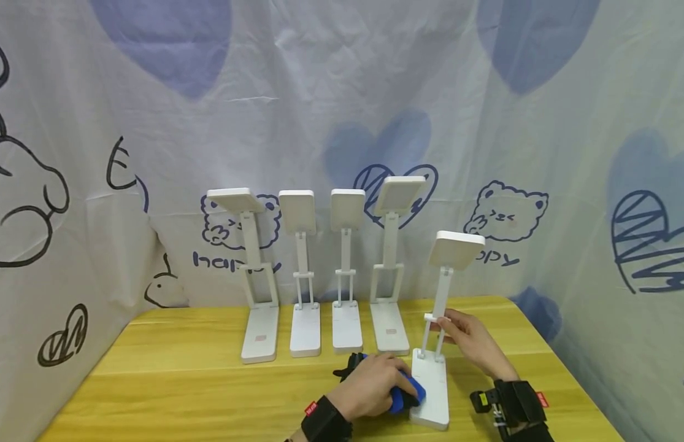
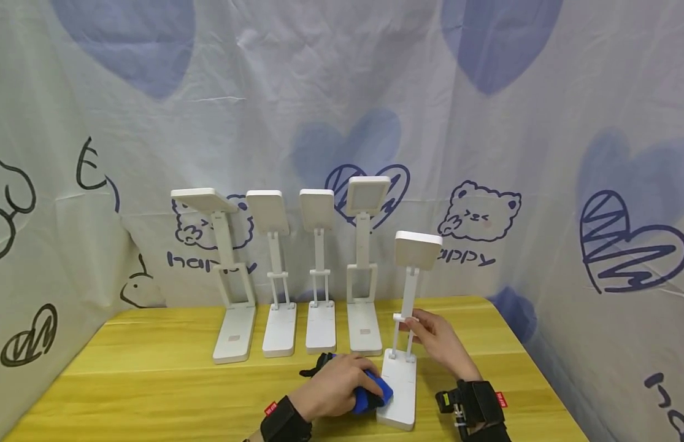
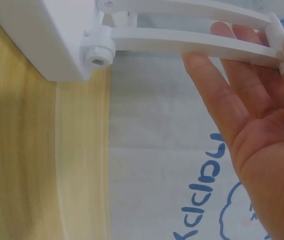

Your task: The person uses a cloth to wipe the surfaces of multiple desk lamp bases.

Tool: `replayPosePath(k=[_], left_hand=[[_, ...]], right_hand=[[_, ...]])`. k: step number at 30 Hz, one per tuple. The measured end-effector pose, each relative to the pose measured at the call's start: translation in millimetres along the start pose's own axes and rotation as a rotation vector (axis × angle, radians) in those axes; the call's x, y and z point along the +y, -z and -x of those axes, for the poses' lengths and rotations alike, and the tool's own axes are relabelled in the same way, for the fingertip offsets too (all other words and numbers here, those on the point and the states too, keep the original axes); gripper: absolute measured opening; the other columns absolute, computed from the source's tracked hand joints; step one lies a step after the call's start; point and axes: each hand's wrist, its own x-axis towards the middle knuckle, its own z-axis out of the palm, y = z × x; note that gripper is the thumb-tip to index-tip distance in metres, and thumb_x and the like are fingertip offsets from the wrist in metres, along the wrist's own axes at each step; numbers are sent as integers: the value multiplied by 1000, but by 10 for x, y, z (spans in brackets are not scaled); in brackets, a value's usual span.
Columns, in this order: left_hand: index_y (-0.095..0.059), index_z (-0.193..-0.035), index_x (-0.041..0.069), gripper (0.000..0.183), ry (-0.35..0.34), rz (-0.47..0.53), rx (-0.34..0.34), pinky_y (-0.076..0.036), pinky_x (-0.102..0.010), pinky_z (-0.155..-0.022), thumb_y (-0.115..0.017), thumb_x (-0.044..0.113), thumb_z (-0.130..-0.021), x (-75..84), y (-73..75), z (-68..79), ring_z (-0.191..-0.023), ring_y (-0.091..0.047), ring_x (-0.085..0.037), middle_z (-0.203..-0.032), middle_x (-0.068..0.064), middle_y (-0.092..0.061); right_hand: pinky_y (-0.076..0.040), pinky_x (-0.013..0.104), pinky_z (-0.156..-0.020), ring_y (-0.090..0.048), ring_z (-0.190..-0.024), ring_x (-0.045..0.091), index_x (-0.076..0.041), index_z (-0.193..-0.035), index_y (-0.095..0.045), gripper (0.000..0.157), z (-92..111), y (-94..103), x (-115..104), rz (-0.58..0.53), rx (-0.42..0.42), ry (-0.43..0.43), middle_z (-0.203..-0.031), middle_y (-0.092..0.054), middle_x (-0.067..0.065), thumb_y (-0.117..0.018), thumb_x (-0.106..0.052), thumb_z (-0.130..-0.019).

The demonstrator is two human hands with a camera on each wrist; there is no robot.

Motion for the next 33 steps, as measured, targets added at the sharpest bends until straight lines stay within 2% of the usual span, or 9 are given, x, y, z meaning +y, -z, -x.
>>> replayPosePath(k=[4,12,19,25,33], left_hand=[[-70,-118,42,49,70,-76,29,-49,-35,-97,-70,6,-85,-12,-71,-39,-116,-55,-13,-128,8,-62],[-69,-119,43,47,193,-122,117,-52,-40,-88,-75,14,-83,38,-199,-188,-108,-56,-13,-126,8,-63],[-67,-120,46,45,266,-157,109,-50,-39,-86,-78,23,-82,149,-266,-368,-108,-56,-14,-121,9,-63],[-67,-120,47,45,267,-179,100,-49,-39,-83,-77,23,-83,247,-271,-462,-106,-55,-14,-122,10,-63],[-67,-118,47,36,172,-238,143,-48,-37,-83,-72,28,-88,340,-307,-517,-109,-55,-13,-119,11,-63]], right_hand=[[-54,41,-94,-60,-119,38,-2,-137,-54,48,-2,-4,-14,-9,-4,-7,-127,-62,23,-46,-35,-103],[-54,42,-94,-60,-119,38,-1,-138,-53,50,1,-9,-22,-26,-7,-23,-129,-61,23,-46,-36,-103],[-53,45,-95,-59,-120,39,-2,-137,-54,49,30,10,-17,-47,-9,-23,-129,-61,24,-47,-36,-103],[-55,41,-93,-60,-120,38,-3,-135,-56,48,22,6,-15,-52,-16,-22,-130,-61,23,-48,-36,-102],[-54,45,-94,-60,-119,38,0,-138,-53,49,-1,14,-32,-61,-13,-26,-132,-59,25,-47,-34,-103]])
